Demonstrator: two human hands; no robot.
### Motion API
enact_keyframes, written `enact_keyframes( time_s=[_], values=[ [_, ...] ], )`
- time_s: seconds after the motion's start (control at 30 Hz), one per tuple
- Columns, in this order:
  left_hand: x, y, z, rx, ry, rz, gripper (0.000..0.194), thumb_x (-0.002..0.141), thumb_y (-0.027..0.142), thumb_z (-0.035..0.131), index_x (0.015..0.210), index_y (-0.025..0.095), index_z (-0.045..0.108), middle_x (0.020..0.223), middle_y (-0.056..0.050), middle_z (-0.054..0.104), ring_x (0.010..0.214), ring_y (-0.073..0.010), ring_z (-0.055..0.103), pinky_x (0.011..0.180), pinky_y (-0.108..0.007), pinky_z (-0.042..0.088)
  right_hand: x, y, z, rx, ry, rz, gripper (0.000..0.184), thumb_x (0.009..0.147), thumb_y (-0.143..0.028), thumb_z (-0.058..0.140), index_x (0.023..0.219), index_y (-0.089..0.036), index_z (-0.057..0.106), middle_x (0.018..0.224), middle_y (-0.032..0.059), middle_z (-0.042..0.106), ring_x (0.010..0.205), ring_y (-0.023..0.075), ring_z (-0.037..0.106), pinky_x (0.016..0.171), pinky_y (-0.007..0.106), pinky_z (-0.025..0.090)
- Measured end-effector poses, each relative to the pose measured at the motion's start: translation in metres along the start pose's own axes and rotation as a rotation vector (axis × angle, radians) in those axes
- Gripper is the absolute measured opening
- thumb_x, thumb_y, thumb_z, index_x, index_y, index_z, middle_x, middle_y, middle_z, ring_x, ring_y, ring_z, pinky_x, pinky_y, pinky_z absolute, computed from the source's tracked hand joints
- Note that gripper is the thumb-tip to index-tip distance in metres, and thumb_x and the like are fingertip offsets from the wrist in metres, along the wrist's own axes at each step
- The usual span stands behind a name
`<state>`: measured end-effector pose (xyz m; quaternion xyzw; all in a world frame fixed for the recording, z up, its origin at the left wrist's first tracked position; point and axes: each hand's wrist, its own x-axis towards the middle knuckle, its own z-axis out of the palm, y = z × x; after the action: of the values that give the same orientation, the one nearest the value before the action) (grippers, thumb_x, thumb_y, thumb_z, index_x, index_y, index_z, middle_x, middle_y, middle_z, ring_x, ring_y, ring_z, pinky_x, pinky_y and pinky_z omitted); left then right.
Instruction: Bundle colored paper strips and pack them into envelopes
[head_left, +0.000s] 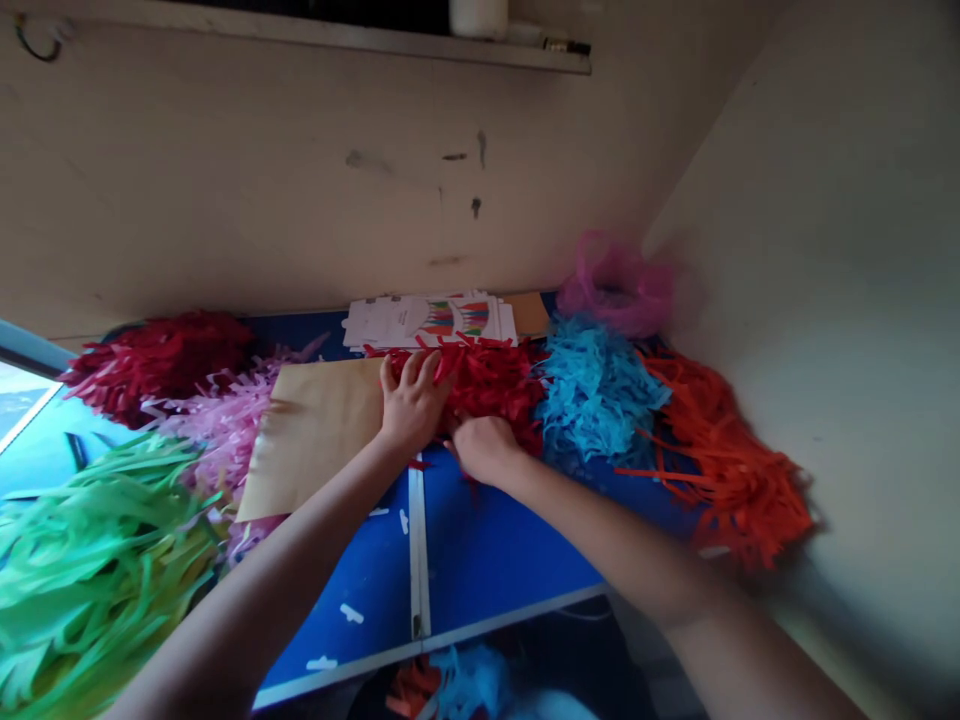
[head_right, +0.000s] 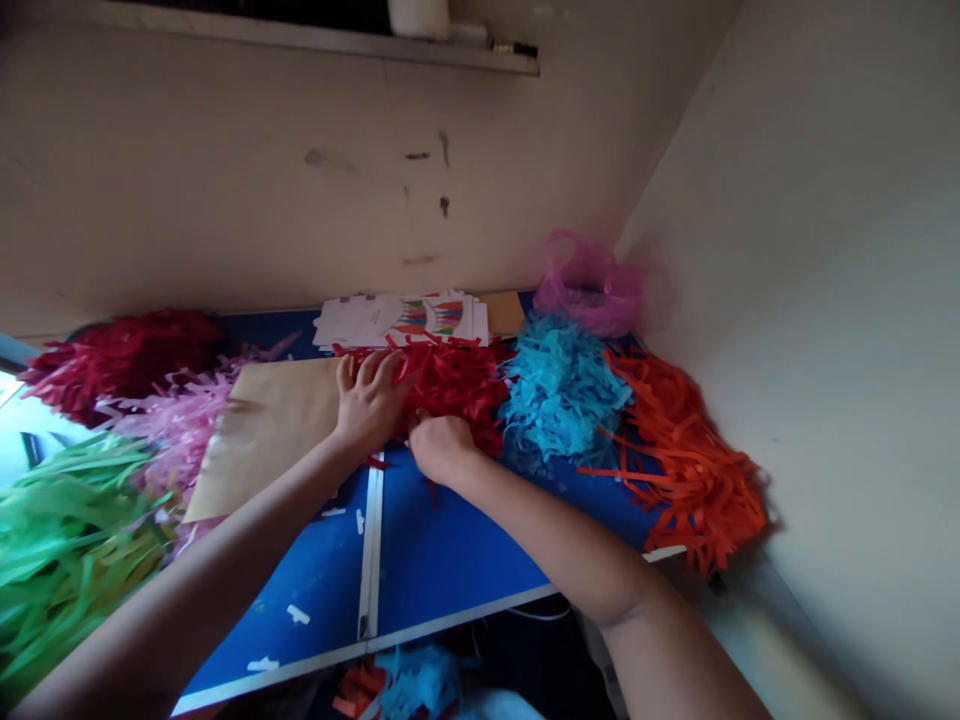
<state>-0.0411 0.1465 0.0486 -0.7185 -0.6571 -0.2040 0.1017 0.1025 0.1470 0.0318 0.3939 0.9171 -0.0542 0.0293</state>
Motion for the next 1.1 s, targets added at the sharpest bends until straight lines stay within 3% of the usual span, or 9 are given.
enact_keyframes(
  time_s=[0.13,0.37,0.47,0.53,0.6,0.7,0.8,0.9,1.1],
  values=[
    [0.010,-0.016,-0.013,0.027,0.064,-0.087,0.029,0.079,0.017,0.061,0.100,0.031,0.075,0.137,-0.007,0.057,0.129,-0.0337,0.043,0.107,-0.056,0.026,-0.001,-0.008,0.008,-0.026,-0.046,0.079,0.034,0.097,-0.028,0.049,0.122,-0.009,0.060,0.111,0.0254,0.067,0.084,0.0317,0.072,0.063,0.038,0.055],
    [0.036,-0.041,-0.048,-0.228,0.422,-0.347,0.034,0.082,0.020,0.051,0.106,0.025,0.073,0.111,-0.005,0.072,0.106,-0.0251,0.063,0.093,-0.044,0.048,-0.004,-0.020,0.006,-0.011,-0.049,0.140,0.034,0.095,-0.034,0.054,0.116,-0.009,0.062,0.103,0.0234,0.069,0.089,0.0307,0.072,0.068,0.038,0.055],
    [0.040,-0.049,-0.082,-0.242,0.572,-0.450,0.046,0.090,0.018,0.029,0.115,0.016,0.068,0.097,-0.003,0.072,0.085,-0.0194,0.067,0.073,-0.037,0.055,-0.003,-0.016,-0.004,0.009,-0.040,0.132,0.034,0.094,-0.036,0.056,0.112,-0.008,0.065,0.104,0.0236,0.069,0.089,0.0313,0.072,0.068,0.037,0.055],
    [0.032,-0.050,-0.117,-0.200,0.675,-0.484,0.045,0.095,0.024,0.027,0.115,0.012,0.066,0.103,-0.004,0.069,0.093,-0.0227,0.064,0.080,-0.044,0.054,-0.009,-0.013,-0.017,0.024,-0.027,0.119,0.035,0.092,-0.034,0.059,0.114,-0.007,0.064,0.107,0.0248,0.069,0.088,0.0314,0.071,0.067,0.037,0.054],
    [0.009,-0.042,-0.152,-0.123,0.726,-0.442,0.035,0.092,0.040,0.046,0.104,0.017,0.070,0.113,-0.004,0.067,0.111,-0.0285,0.057,0.098,-0.053,0.046,-0.026,-0.014,-0.036,0.032,0.004,0.099,0.038,0.092,-0.031,0.059,0.122,-0.009,0.061,0.115,0.0252,0.067,0.089,0.0308,0.071,0.070,0.038,0.053],
    [-0.043,-0.016,-0.184,0.074,0.505,-0.118,0.023,0.086,0.035,0.059,0.106,0.036,0.070,0.119,0.002,0.069,0.111,-0.0281,0.062,0.097,-0.050,0.050,-0.074,-0.032,-0.057,0.141,0.106,-0.023,0.038,0.098,-0.037,0.049,0.131,-0.021,0.057,0.128,0.0169,0.063,0.102,0.0285,0.066,0.084,0.041,0.050],
    [-0.098,0.015,-0.181,0.142,0.236,0.120,0.060,0.087,0.021,0.049,0.143,0.040,0.042,0.126,-0.002,0.068,0.115,-0.0295,0.064,0.103,-0.053,0.045,-0.123,-0.071,-0.051,0.707,0.004,-0.365,0.044,0.091,-0.052,0.058,0.130,-0.032,0.056,0.113,0.0035,0.071,0.094,0.0213,0.067,0.081,0.031,0.050],
    [-0.141,0.037,-0.160,0.215,0.098,0.084,0.077,0.085,0.015,0.042,0.154,0.038,0.014,0.124,-0.007,0.069,0.109,-0.0312,0.067,0.111,-0.061,0.029,-0.142,-0.114,-0.023,1.238,-0.251,-0.395,0.072,0.077,-0.063,0.068,0.136,-0.027,0.049,0.107,0.0019,0.071,0.073,0.0162,0.066,0.064,0.025,0.050],
    [-0.195,0.049,-0.130,0.239,0.217,-0.161,0.067,0.088,0.015,0.041,0.151,0.032,0.027,0.120,-0.011,0.071,0.101,-0.0281,0.070,0.106,-0.054,0.033,-0.134,-0.148,0.028,1.684,0.098,-0.305,0.122,0.059,-0.085,0.064,0.154,-0.023,0.018,0.150,0.0153,0.037,0.131,0.0325,0.044,0.102,0.043,0.042]
  ],
)
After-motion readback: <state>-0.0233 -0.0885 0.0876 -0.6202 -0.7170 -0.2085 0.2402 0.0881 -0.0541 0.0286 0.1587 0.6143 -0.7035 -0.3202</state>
